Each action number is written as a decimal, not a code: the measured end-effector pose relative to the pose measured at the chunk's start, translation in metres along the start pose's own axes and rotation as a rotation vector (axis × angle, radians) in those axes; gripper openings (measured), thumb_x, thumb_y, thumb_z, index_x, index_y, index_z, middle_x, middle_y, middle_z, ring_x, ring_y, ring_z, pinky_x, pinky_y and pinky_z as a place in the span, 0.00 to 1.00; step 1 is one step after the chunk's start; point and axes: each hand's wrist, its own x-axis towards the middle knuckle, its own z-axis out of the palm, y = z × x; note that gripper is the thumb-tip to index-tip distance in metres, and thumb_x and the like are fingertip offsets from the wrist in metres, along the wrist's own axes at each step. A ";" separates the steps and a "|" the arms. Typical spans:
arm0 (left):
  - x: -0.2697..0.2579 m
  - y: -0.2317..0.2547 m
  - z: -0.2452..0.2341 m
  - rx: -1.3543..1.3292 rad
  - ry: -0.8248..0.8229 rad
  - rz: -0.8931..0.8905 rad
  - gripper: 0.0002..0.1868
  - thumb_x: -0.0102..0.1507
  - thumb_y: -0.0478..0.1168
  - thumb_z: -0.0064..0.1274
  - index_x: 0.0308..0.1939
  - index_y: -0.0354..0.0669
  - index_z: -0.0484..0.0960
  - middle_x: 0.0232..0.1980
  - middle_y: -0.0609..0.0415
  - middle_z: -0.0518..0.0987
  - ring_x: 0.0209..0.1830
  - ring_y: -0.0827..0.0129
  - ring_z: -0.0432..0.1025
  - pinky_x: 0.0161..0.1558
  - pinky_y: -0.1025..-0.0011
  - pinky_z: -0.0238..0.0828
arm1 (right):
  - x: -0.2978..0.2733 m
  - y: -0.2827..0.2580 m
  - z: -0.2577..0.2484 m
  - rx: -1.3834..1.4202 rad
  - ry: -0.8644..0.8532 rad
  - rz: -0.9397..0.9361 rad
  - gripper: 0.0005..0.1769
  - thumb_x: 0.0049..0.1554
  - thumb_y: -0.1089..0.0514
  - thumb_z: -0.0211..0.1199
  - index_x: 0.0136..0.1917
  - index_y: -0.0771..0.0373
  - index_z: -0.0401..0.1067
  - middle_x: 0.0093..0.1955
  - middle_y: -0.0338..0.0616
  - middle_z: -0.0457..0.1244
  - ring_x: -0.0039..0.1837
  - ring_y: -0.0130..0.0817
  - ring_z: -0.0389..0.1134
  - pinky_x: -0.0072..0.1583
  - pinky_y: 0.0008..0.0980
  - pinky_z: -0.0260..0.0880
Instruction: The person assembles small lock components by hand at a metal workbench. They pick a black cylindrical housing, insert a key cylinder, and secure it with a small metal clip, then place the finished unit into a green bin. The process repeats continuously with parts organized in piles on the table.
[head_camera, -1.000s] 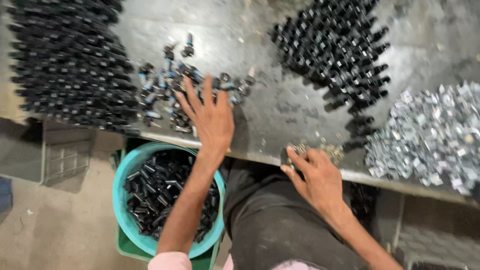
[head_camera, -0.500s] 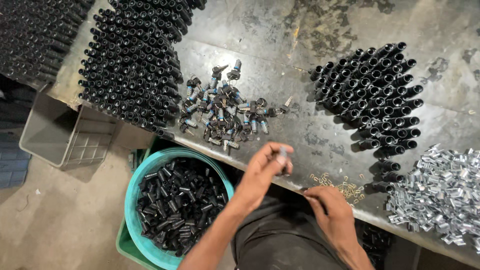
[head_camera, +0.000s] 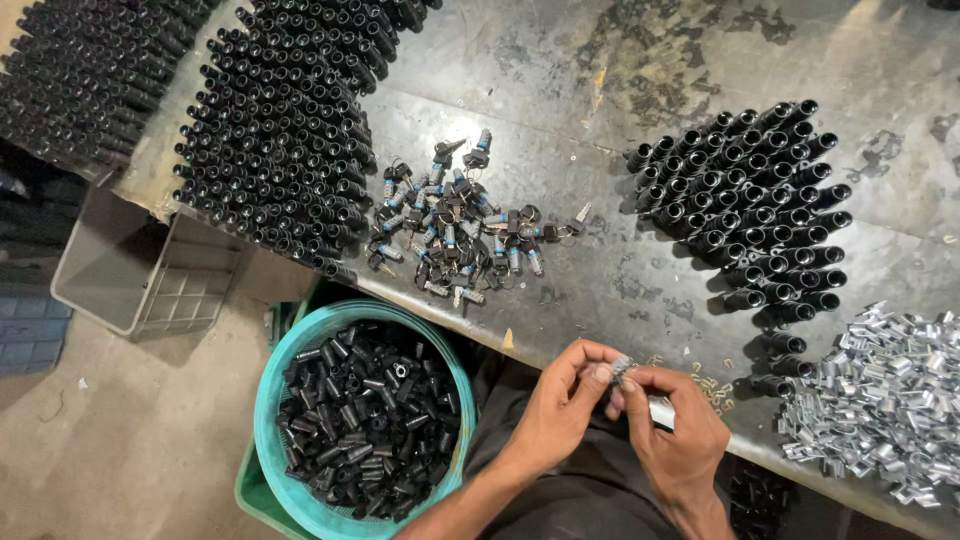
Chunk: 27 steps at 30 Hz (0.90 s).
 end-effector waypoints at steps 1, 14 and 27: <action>0.000 -0.001 0.001 -0.049 0.010 -0.034 0.11 0.75 0.40 0.43 0.54 0.35 0.72 0.37 0.57 0.76 0.35 0.79 0.69 0.40 0.77 0.69 | 0.000 0.000 0.000 -0.030 0.007 0.002 0.09 0.55 0.63 0.71 0.49 0.64 0.75 0.44 0.42 0.70 0.43 0.30 0.73 0.46 0.27 0.71; 0.005 -0.003 0.002 -0.170 -0.002 -0.032 0.13 0.75 0.42 0.46 0.52 0.33 0.77 0.37 0.54 0.78 0.34 0.77 0.71 0.37 0.78 0.70 | 0.003 -0.005 -0.008 -0.077 0.003 -0.014 0.10 0.55 0.65 0.70 0.51 0.64 0.74 0.48 0.44 0.72 0.46 0.30 0.75 0.47 0.27 0.73; 0.045 -0.001 0.015 -0.031 -0.173 0.154 0.12 0.75 0.45 0.50 0.51 0.39 0.72 0.45 0.56 0.78 0.43 0.75 0.73 0.49 0.73 0.73 | 0.007 0.035 -0.018 0.846 -0.081 0.319 0.10 0.65 0.63 0.53 0.57 0.70 0.69 0.70 0.49 0.62 0.66 0.35 0.66 0.68 0.40 0.64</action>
